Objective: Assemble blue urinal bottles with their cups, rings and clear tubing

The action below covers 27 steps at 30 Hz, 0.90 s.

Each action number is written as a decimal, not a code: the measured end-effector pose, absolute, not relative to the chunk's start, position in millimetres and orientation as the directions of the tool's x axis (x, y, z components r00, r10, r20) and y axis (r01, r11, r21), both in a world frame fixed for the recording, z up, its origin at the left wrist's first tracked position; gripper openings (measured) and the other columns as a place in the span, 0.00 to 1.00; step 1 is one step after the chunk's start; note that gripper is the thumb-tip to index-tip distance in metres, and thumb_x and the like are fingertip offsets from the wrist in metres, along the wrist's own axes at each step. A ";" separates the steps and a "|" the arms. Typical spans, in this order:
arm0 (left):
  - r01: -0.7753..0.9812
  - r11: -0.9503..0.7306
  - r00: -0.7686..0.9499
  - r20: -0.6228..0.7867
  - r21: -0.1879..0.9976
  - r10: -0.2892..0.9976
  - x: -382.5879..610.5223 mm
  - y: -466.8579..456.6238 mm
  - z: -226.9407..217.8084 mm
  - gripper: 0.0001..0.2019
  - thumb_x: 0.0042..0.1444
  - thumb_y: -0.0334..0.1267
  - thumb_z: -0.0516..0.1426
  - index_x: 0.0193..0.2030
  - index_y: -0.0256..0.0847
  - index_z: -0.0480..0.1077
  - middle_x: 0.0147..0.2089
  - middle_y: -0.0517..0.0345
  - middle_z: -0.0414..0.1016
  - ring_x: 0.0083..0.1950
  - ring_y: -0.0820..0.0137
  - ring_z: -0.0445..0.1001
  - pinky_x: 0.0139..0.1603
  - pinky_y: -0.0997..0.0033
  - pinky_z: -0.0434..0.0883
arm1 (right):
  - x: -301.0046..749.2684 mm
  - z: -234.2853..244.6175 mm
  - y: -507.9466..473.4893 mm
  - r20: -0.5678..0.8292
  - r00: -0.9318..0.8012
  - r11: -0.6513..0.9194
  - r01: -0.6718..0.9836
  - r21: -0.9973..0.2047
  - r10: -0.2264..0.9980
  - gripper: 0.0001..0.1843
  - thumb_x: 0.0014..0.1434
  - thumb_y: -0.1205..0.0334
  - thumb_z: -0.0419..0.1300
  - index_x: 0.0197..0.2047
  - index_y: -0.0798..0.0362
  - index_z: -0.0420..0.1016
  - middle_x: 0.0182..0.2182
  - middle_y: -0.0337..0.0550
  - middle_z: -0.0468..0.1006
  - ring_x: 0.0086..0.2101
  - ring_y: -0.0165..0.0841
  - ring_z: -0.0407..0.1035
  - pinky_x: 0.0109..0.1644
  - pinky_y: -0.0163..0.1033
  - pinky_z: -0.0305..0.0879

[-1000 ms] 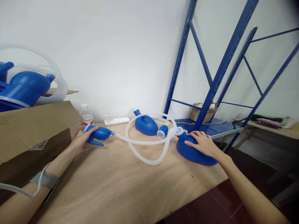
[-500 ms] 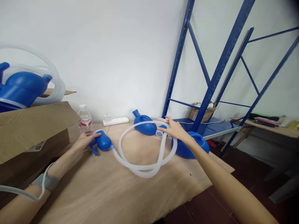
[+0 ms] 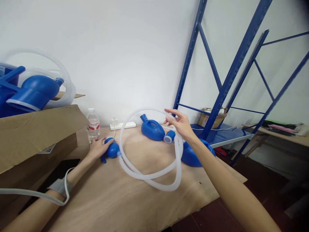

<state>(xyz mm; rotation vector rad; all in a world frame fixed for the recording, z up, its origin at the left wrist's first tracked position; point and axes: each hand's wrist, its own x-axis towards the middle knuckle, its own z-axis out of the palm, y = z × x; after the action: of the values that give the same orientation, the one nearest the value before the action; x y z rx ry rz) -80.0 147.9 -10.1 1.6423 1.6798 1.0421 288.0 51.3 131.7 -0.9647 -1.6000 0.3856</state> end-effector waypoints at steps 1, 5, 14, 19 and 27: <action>0.586 -0.036 -0.116 0.128 0.810 0.985 -75.0 143.9 -7.9 0.38 0.45 0.65 0.63 0.57 0.41 0.69 0.67 0.30 0.64 0.73 0.28 0.54 0.59 0.35 0.67 | 287.5 134.0 49.9 0.642 0.043 0.592 0.342 -0.730 0.766 0.28 0.56 0.45 0.70 0.56 0.50 0.79 0.48 0.48 0.79 0.35 0.36 0.79 0.38 0.43 0.79; 0.849 -0.016 -0.097 0.186 0.528 0.978 -51.1 119.8 4.0 0.48 0.45 0.68 0.60 0.70 0.43 0.61 0.77 0.29 0.42 0.75 0.23 0.42 0.62 0.21 0.55 | 290.1 132.9 45.0 0.527 0.143 0.510 0.137 -0.849 0.838 0.23 0.58 0.49 0.68 0.55 0.47 0.78 0.55 0.46 0.78 0.43 0.41 0.81 0.44 0.44 0.81; 0.987 -0.151 0.143 0.124 0.055 0.982 -33.7 78.9 26.7 0.27 0.62 0.53 0.52 0.59 0.34 0.72 0.53 0.27 0.74 0.52 0.37 0.77 0.46 0.44 0.73 | 331.9 89.7 3.5 0.337 -0.047 0.340 0.198 -0.919 0.940 0.33 0.60 0.52 0.67 0.67 0.46 0.68 0.63 0.51 0.74 0.57 0.47 0.75 0.57 0.51 0.76; 0.982 -0.161 0.156 0.049 0.099 0.986 -25.7 75.0 25.4 0.30 0.62 0.52 0.51 0.62 0.30 0.69 0.48 0.26 0.79 0.51 0.36 0.78 0.48 0.44 0.71 | 332.5 72.3 -11.8 0.439 -0.122 0.444 0.454 -0.772 0.890 0.29 0.64 0.43 0.62 0.64 0.45 0.72 0.56 0.50 0.80 0.46 0.44 0.80 0.49 0.51 0.78; 0.873 -0.253 0.313 -0.082 0.417 0.946 -21.1 81.6 9.4 0.49 0.37 0.43 0.65 0.71 0.37 0.62 0.56 0.29 0.78 0.57 0.35 0.76 0.53 0.47 0.71 | 323.1 80.1 0.0 0.465 -0.153 0.465 0.552 -0.692 0.872 0.23 0.63 0.41 0.62 0.51 0.47 0.83 0.50 0.48 0.84 0.52 0.49 0.77 0.55 0.53 0.74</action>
<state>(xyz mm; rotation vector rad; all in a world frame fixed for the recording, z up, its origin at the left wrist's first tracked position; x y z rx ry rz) -21.1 81.6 9.4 2.2008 1.6196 0.2608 323.1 0.0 80.1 -1.2031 -1.8334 0.4565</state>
